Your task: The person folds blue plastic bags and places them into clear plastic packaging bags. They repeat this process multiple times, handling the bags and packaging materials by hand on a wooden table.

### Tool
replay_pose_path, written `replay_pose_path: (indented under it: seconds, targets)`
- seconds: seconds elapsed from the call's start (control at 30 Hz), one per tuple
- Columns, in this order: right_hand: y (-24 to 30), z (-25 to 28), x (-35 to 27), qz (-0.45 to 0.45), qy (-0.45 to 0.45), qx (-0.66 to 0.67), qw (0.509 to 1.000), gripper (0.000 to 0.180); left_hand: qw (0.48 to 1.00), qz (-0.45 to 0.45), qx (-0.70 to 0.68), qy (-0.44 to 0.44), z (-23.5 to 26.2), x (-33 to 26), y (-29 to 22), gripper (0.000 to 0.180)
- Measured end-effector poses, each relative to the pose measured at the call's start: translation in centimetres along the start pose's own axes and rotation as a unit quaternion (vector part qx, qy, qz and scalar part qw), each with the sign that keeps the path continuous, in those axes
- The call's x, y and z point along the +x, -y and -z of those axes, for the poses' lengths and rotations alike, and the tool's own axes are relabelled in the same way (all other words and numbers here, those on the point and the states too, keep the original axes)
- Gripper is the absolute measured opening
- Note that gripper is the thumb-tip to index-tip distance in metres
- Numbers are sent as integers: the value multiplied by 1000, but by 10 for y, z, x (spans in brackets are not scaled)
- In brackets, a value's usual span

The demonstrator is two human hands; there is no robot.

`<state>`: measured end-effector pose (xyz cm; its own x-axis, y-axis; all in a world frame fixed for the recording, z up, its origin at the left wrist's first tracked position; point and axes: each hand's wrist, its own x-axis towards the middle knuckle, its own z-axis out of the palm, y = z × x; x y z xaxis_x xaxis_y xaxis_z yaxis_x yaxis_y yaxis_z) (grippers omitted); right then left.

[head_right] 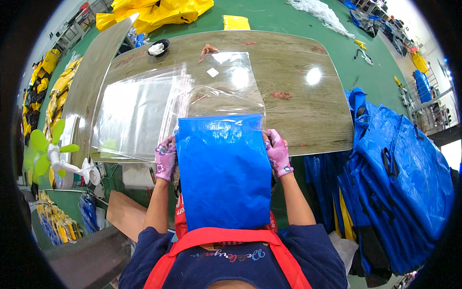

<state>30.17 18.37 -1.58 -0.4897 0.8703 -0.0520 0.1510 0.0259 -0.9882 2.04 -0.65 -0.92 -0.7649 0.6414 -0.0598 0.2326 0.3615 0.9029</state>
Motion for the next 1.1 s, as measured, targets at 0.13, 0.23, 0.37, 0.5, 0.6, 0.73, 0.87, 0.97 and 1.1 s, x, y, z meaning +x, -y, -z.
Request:
replay_pose_path:
  seconds: [0.13, 0.23, 0.37, 0.5, 0.6, 0.73, 0.87, 0.97, 1.1]
  targets:
    - [2, 8, -6, -130, 48, 152, 979, 25, 984, 106, -127, 62, 6, -10, 26, 38]
    - [40, 0, -20, -203, 91, 350, 910, 60, 899, 74, -379, 207, 9, -31, 25, 59]
    - [60, 7, -47, -235, 215, 178, 931, 87, 948, 115, -217, 203, 9, -72, -19, 73]
    - [44, 13, -84, -259, 164, 210, 928, 76, 979, 126, 8, 162, 1, -85, -33, 47]
    - [23, -1, -79, -87, 72, -71, 991, 57, 949, 173, -118, 237, 2, -79, -26, 54]
    - [-23, -12, -113, -131, -6, -86, 988, 40, 928, 166, -189, 274, 12, -103, -8, 61]
    - [-4, 16, -126, -309, 223, -31, 924, 53, 929, 202, 88, 297, 18, -103, 5, 46]
    - [24, 30, -92, -123, 224, -30, 966, 58, 931, 198, 5, 307, 20, -94, 16, 52]
    - [30, -4, -58, -134, 14, 39, 990, 60, 936, 201, -107, 269, 4, -99, 16, 54]
